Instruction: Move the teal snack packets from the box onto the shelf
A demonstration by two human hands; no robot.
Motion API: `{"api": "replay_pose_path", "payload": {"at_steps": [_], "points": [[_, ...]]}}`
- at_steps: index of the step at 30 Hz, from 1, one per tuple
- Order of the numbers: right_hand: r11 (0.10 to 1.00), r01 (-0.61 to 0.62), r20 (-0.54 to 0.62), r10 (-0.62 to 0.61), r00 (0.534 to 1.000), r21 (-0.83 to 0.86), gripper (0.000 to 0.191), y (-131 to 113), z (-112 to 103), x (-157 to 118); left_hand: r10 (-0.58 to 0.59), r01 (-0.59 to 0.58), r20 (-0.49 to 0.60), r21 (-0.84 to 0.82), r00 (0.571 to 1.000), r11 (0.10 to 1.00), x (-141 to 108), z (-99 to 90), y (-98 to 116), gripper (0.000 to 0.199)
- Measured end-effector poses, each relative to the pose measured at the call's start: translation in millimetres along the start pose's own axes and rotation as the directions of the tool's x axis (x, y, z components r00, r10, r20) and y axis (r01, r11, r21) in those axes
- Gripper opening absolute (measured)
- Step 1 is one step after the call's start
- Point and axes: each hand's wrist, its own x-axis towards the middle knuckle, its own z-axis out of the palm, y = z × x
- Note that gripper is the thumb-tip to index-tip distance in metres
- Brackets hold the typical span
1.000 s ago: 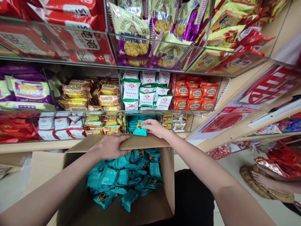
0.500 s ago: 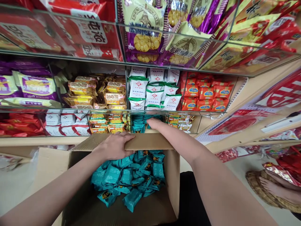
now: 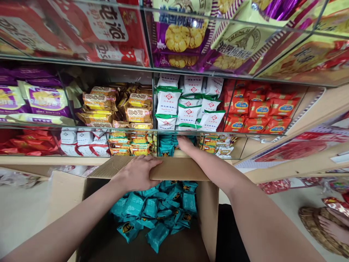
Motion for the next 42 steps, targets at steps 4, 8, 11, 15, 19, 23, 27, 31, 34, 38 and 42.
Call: {"api": "replay_pose_path", "payload": {"at_steps": [4, 8, 11, 15, 19, 23, 27, 31, 34, 38, 42], "points": [[1.000, -0.026, 0.005, 0.026, 1.000, -0.004, 0.031, -5, -3, -3, -0.015, 0.015, -0.009, -0.016, 1.000, 1.000, 0, 0.6, 0, 0.061], [1.000, -0.023, 0.011, 0.023, 1.000, 0.020, 0.031, -7, -17, -9, 0.000, 0.000, -0.031, -0.013, 1.000, 1.000, 0, 1.0, -1, 0.060], [0.997, 0.012, 0.039, -0.015, 0.999, 0.074, 0.027, -10, -37, -27, 0.003, -0.003, -0.025, -0.017, 1.000, 1.000, 1, 0.0, -2, 0.061], [0.957, 0.188, -0.058, -0.179, 0.982, 0.223, 0.021, -26, -71, -101, 0.006, -0.006, -0.007, -0.011, 1.000, 1.000, 1, -1.1, -2, 0.061], [0.808, 0.527, -0.434, -0.389, 0.813, 0.265, 0.014, -64, -65, -198, 0.016, -0.016, -0.007, 0.021, 1.000, 1.000, 2, -0.3, -1, 0.058], [0.778, 0.416, -0.284, -0.313, 0.906, 0.471, 0.014, -111, 16, -227, -0.017, 0.017, 0.011, 0.036, 1.000, 0.999, 2, -0.1, -1, 0.062], [0.810, -0.043, -0.029, 0.074, 0.997, 0.585, 0.040, -141, 96, -199, -0.025, 0.024, 0.012, 0.060, 1.000, 0.998, 1, 1.0, -2, 0.063], [0.695, -0.116, -0.023, 0.187, 0.982, 0.709, 0.030, -150, 117, -186, 0.006, -0.003, -0.027, 0.082, 1.000, 0.997, 3, 2.3, -3, 0.062], [0.635, -0.106, -0.038, 0.210, 0.977, 0.765, 0.022, -144, 111, -193, 0.043, -0.036, -0.062, 0.104, 0.997, 0.994, 2, -3.4, -1, 0.060], [0.557, -0.050, -0.087, 0.216, 0.973, 0.829, 0.009, -123, 89, -211, 0.189, -0.173, -0.167, 0.102, 0.968, 0.980, -15, -11.5, 8, 0.054], [0.189, 0.179, -0.230, 0.303, 0.925, 0.966, 0.014, -101, 44, -238, 0.188, -0.292, -0.553, -0.105, 0.812, 0.951, -53, 7.5, 32, 0.042]]}}
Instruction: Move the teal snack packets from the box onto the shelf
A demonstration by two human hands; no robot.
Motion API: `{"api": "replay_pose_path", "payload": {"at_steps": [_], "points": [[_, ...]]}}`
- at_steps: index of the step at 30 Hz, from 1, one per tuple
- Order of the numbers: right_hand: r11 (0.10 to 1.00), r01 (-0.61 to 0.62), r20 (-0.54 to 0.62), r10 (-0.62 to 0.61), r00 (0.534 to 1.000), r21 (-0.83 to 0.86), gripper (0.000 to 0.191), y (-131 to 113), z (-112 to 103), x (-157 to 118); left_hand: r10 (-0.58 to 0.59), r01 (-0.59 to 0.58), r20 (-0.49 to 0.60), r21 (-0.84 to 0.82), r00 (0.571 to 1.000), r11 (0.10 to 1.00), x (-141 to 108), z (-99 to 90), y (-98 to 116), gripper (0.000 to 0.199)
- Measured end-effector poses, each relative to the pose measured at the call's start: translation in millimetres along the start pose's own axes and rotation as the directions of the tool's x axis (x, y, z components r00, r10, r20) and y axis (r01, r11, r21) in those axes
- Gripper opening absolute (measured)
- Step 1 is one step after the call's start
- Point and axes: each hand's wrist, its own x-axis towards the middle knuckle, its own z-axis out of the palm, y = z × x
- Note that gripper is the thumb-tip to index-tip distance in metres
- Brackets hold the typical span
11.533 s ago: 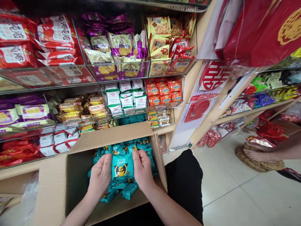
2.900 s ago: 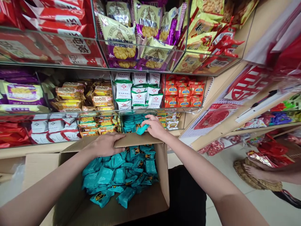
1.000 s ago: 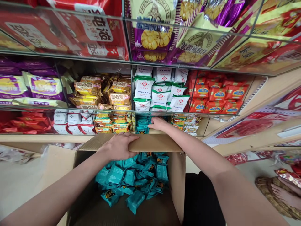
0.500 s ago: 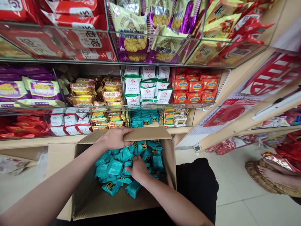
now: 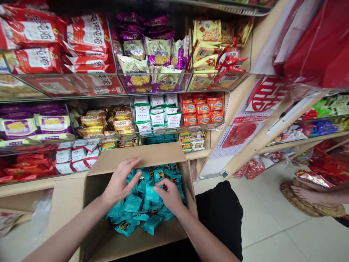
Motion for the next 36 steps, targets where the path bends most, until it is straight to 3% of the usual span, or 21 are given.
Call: {"api": "replay_pose_path", "payload": {"at_steps": [2, 4, 7, 10, 14, 20, 26, 28, 29, 31, 33, 34, 36], "points": [[0.987, 0.033, -0.054, -0.025, 0.998, 0.157, 0.018, -27, -11, -5, -0.225, 0.205, -0.117, -0.164, 0.967, 0.965, -19, 9.0, 19, 0.042], [0.978, 0.035, -0.075, -0.020, 0.997, 0.207, 0.021, -50, -14, -9, -0.449, 0.395, -0.069, -0.371, 0.891, 0.841, -30, 18.5, 37, 0.035], [0.974, 0.090, -0.117, -0.067, 0.991, 0.208, 0.023, -69, -7, -13, -0.610, 0.490, -0.038, -0.558, 0.791, 0.670, -32, 27.9, 55, 0.034], [0.977, 0.166, -0.253, -0.128, 0.959, 0.136, 0.024, -73, 4, -13, -0.671, 0.466, -0.117, -0.632, 0.732, 0.619, -28, 29.6, 63, 0.035], [0.988, 0.151, -0.378, -0.140, 0.915, -0.001, 0.033, -70, 10, -11, -0.674, 0.482, -0.184, -0.569, 0.715, 0.667, -26, 26.1, 66, 0.035], [0.947, 0.253, -0.400, -0.313, 0.861, -0.198, 0.032, -68, 6, -16, -0.656, 0.472, -0.234, -0.529, 0.717, 0.705, -27, 22.0, 65, 0.037], [0.921, 0.296, -0.381, -0.377, 0.844, -0.253, 0.033, -79, -4, -11, -0.707, 0.482, -0.141, -0.639, 0.693, 0.599, -26, 29.8, 56, 0.036], [0.838, 0.389, -0.343, -0.520, 0.782, -0.383, 0.033, -85, -11, -5, -0.778, 0.542, -0.011, -0.711, 0.628, 0.448, -24, 28.9, 59, 0.029], [0.758, 0.457, -0.277, -0.615, 0.738, -0.466, 0.031, -87, -14, -2, -0.806, 0.564, 0.099, -0.764, 0.584, 0.315, -22, 26.6, 62, 0.028], [0.518, 0.613, -0.035, -0.780, 0.625, -0.597, 0.027, -89, -17, 3, -0.775, 0.555, 0.357, -0.832, 0.521, -0.009, -17, 19.0, 70, 0.031], [0.250, 0.748, 0.259, -0.832, 0.491, -0.615, 0.025, -89, -15, 6, -0.663, 0.526, 0.546, -0.810, 0.512, -0.260, -11, 9.9, 74, 0.031], [0.137, 0.795, 0.379, -0.823, 0.424, -0.592, 0.025, -88, -12, 8, -0.621, 0.527, 0.598, -0.785, 0.506, -0.326, -9, 5.9, 74, 0.032], [-0.002, 0.847, 0.534, -0.778, 0.333, -0.531, 0.027, -86, -6, 10, -0.579, 0.567, 0.653, -0.742, 0.489, -0.358, -4, 0.9, 69, 0.033]]}}
